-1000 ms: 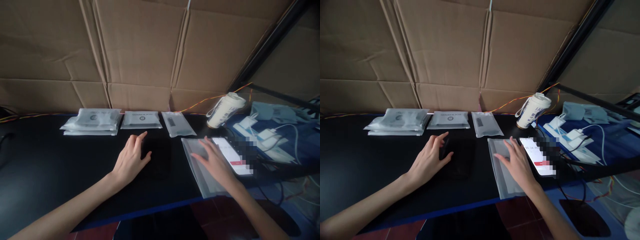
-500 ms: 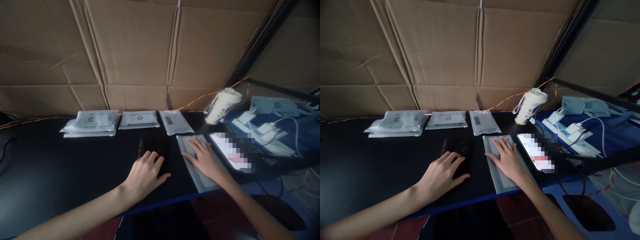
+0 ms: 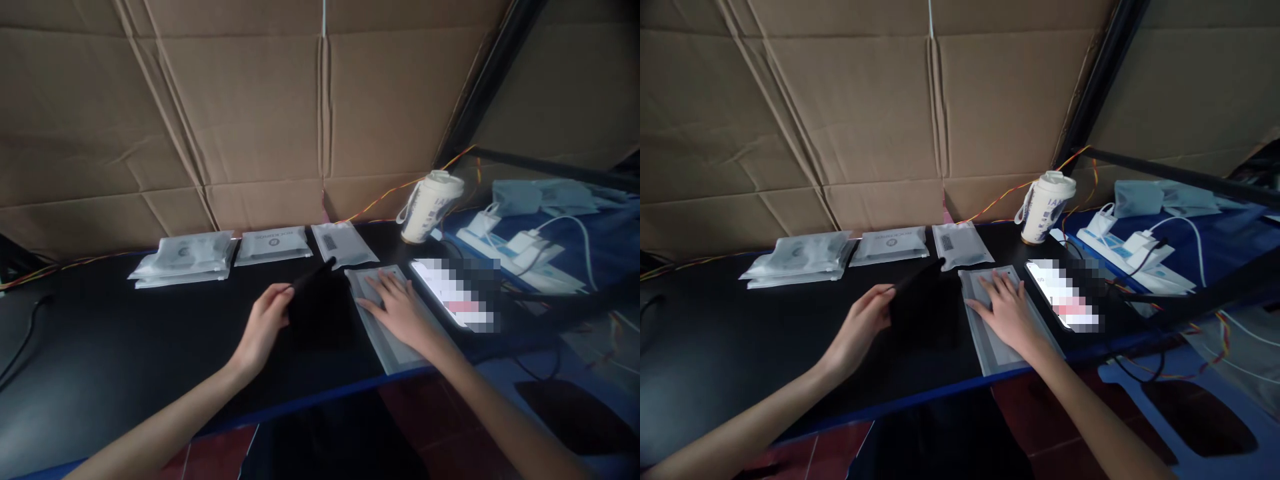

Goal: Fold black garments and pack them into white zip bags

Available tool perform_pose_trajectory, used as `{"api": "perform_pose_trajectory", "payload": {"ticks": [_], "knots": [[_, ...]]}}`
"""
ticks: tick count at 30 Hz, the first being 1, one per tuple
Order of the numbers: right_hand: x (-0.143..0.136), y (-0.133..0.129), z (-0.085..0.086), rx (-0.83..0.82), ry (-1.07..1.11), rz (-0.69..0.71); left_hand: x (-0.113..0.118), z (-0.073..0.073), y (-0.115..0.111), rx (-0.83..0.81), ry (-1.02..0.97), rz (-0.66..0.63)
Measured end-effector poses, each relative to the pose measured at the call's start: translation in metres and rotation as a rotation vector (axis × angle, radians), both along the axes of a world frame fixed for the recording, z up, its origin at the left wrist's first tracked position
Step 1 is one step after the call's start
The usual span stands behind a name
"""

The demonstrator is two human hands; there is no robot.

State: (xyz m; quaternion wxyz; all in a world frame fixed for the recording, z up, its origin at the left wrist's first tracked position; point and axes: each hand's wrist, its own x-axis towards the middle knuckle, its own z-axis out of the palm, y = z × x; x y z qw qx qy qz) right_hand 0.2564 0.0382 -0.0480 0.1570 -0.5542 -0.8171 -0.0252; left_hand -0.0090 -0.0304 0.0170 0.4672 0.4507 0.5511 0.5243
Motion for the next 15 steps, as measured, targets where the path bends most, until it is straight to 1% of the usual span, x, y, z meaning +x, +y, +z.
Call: {"api": "perform_pose_trajectory", "payload": {"ticks": [1,2,3,4,6,8,11,13,15], "knots": [[0.0,-0.001,0.001,0.001,0.003,0.002,-0.009,-0.003,-0.004,-0.059,-0.18,0.046],[0.0,-0.002,0.003,0.004,0.008,0.004,-0.019,-0.006,-0.009,-0.109,-0.318,0.087],[-0.001,-0.002,0.004,0.008,0.013,0.002,-0.03,-0.008,-0.015,-0.148,-0.404,0.141],[-0.001,-0.003,0.006,0.013,0.019,-0.001,-0.041,-0.011,-0.022,-0.181,-0.443,0.201],[-0.002,-0.004,0.008,0.017,0.023,-0.003,-0.062,-0.014,-0.039,-0.237,-0.427,0.298],[-0.002,-0.003,0.008,0.018,0.022,0.005,-0.078,-0.015,-0.055,-0.278,-0.314,0.295],[-0.001,-0.003,0.006,0.03,0.037,0.009,-0.091,-0.014,-0.071,-0.307,-0.036,0.329],[-0.001,-0.002,0.005,0.034,0.052,0.006,-0.094,-0.011,-0.075,-0.232,0.162,0.342],[-0.001,-0.002,0.005,0.029,0.058,0.008,-0.091,-0.004,-0.072,-0.066,0.369,0.352]]}}
